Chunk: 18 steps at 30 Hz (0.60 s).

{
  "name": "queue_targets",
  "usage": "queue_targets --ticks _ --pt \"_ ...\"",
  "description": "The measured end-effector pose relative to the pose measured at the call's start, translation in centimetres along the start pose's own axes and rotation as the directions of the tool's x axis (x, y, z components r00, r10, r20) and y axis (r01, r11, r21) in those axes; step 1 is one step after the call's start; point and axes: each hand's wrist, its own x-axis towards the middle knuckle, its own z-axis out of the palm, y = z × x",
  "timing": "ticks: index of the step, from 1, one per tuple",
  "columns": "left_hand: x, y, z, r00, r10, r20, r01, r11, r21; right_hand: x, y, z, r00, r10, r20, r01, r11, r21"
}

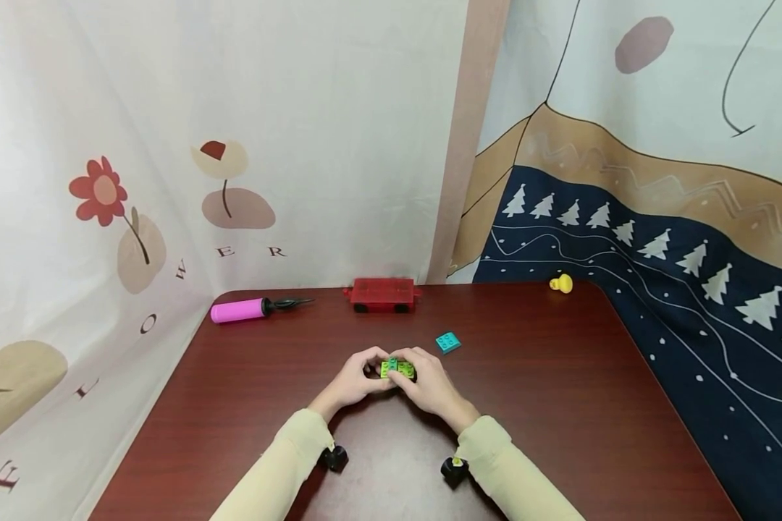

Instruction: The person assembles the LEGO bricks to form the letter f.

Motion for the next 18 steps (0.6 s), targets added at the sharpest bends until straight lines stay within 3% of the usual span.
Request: queue_targets --ticks 8,15,18 --pt "0.0 0.2 -0.1 1.000 -0.006 0.003 0.006 1.000 -0.016 0.1 -0.1 0.0 0.998 0.055 0.030 -0.056 0.997 0.046" --pt "0.0 0.4 0.0 1.000 0.017 0.008 -0.016 0.995 -0.101 0.0 0.0 -0.1 0.995 0.091 0.034 -0.093 0.992 0.083" --pt "-0.3 1.6 -0.2 0.999 0.038 -0.004 -0.039 0.991 -0.130 0.0 0.0 -0.1 0.993 0.111 0.045 -0.115 0.989 0.094"
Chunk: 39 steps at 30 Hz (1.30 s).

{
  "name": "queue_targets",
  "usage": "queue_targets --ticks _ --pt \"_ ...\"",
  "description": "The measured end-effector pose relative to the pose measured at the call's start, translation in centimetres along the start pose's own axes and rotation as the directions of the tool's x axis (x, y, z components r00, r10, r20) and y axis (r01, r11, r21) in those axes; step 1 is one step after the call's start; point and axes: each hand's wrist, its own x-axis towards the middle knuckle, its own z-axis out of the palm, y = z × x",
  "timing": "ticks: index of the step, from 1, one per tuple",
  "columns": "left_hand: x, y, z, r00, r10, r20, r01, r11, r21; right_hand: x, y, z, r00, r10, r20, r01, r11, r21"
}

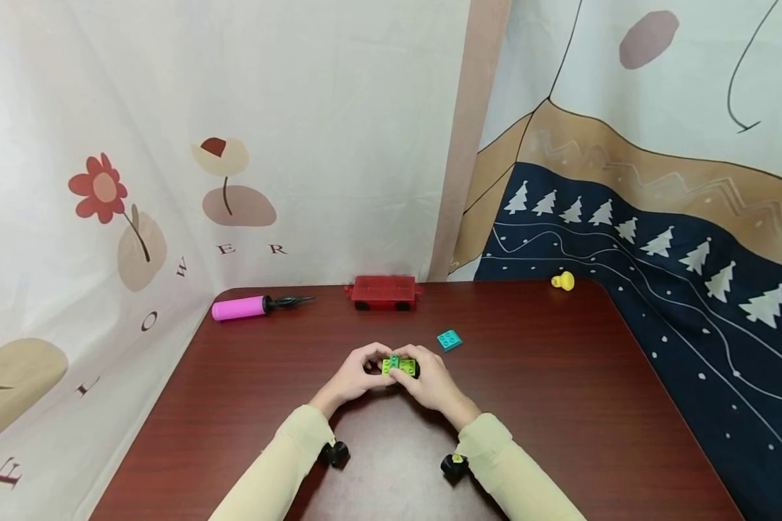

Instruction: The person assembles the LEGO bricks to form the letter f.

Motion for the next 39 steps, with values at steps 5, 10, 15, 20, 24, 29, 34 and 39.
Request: queue_targets --ticks 5,10,15,20,24,29,34,39 --pt "0.1 -0.4 0.2 1.000 0.017 -0.008 -0.017 0.999 0.032 -0.1 0.1 0.1 1.000 0.004 -0.003 -0.004 1.000 0.008" --pt "0.4 -1.6 0.3 1.000 0.015 -0.021 -0.014 0.998 0.062 -0.2 0.1 -0.1 1.000 -0.011 -0.004 0.011 0.999 -0.030" --pt "0.2 -1.5 0.3 1.000 -0.002 -0.017 0.003 0.999 0.055 -0.4 0.1 -1.1 0.998 -0.057 -0.010 0.056 0.996 -0.075" --pt "0.1 -1.4 0.4 0.999 -0.036 -0.031 0.037 0.998 0.053 -0.2 1.1 -3.2 0.997 -0.052 -0.063 0.046 0.994 -0.097" --pt "0.0 -1.2 0.5 0.997 -0.052 -0.054 0.055 0.997 0.060 0.2 2.5 -5.6 0.993 0.009 -0.121 -0.023 0.993 -0.115" --pt "0.0 -1.1 0.5 0.995 -0.083 -0.052 0.087 0.993 0.084 0.3 4.3 -8.1 0.984 0.104 -0.148 -0.119 0.988 -0.097" --pt "0.0 -1.0 0.3 0.993 -0.101 -0.055 0.107 0.988 0.110 0.4 5.7 -8.7 0.984 0.153 -0.088 -0.164 0.976 -0.142" --pt "0.0 -1.0 0.3 0.993 -0.103 -0.056 0.110 0.986 0.129 0.7 6.7 -8.4 0.986 0.165 -0.009 -0.164 0.967 -0.196"
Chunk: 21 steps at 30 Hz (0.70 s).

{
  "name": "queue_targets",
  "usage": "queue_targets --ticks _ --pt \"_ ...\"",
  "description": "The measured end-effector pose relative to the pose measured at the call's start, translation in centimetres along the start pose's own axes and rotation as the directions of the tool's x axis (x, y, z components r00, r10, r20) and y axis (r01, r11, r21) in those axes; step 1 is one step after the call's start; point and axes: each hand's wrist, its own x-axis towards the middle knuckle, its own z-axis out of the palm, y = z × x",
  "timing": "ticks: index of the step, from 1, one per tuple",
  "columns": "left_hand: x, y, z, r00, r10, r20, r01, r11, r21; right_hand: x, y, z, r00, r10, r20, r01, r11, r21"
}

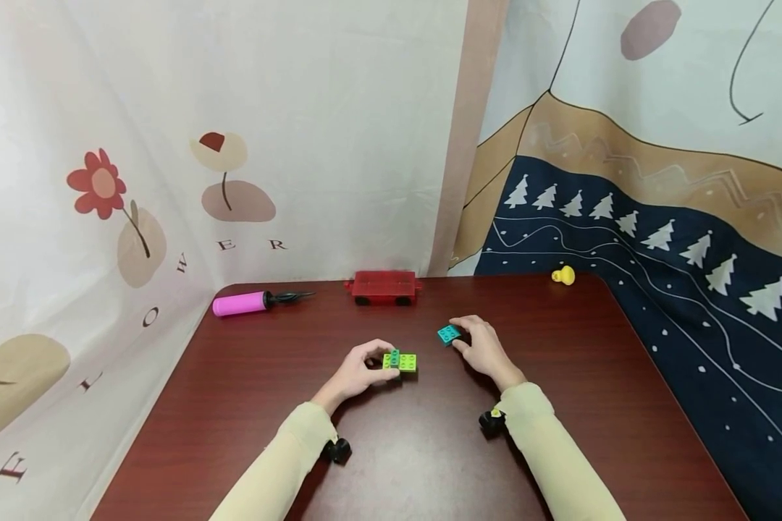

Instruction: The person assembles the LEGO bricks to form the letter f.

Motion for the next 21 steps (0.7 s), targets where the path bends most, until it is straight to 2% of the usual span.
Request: queue_targets --ticks 10,21 --pt "-0.35 -0.15 0.13 1.000 -0.021 -0.015 0.021 1.000 0.015 0.92 0.58 0.57 0.997 -0.014 0.079 0.018 0.999 -0.050" --pt "-0.33 0.15 -0.06 1.000 -0.025 -0.010 0.026 1.000 0.018 0.95 0.27 0.68 0.998 0.048 0.029 -0.048 0.999 -0.019"
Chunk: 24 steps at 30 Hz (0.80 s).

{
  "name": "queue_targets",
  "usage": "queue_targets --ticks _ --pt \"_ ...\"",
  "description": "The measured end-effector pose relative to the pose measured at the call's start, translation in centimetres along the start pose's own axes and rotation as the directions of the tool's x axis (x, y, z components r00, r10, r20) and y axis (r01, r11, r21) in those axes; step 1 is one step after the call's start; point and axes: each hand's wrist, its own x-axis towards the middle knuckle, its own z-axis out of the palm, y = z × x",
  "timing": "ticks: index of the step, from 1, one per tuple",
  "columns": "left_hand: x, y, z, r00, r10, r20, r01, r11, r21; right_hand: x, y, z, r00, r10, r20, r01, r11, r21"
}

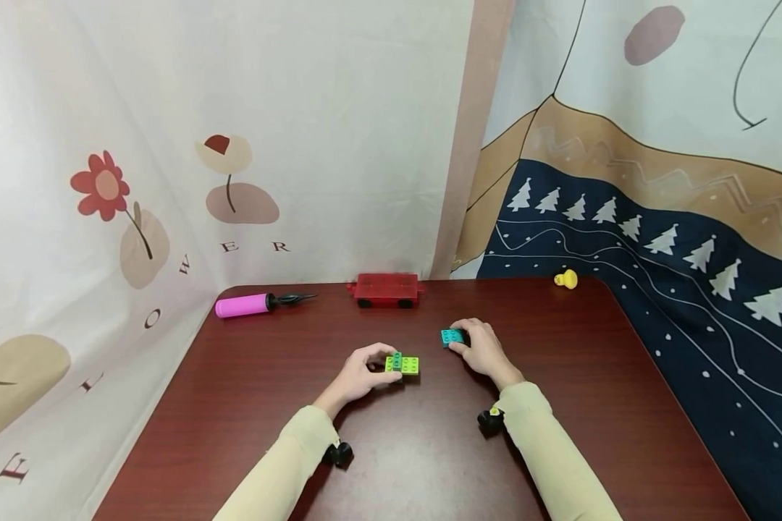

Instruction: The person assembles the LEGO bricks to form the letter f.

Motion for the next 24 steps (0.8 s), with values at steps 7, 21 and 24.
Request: queue_targets --ticks 7,21,24 --pt "0.1 0.0 -0.1 1.000 -0.004 0.009 0.004 1.000 0.013 -0.4 -0.9 0.1 0.999 0.013 -0.029 -0.010 0.995 0.095" --pt "0.6 -0.1 -0.3 0.999 0.020 0.038 -0.018 0.998 -0.055 -0.4 -4.4 -0.3 0.996 -0.080 -0.043 0.087 0.972 0.216" --pt "0.6 -0.2 -0.2 0.999 0.028 0.047 -0.025 0.997 -0.069 -0.6 -5.4 0.0 0.990 -0.140 -0.027 0.143 0.967 0.211"
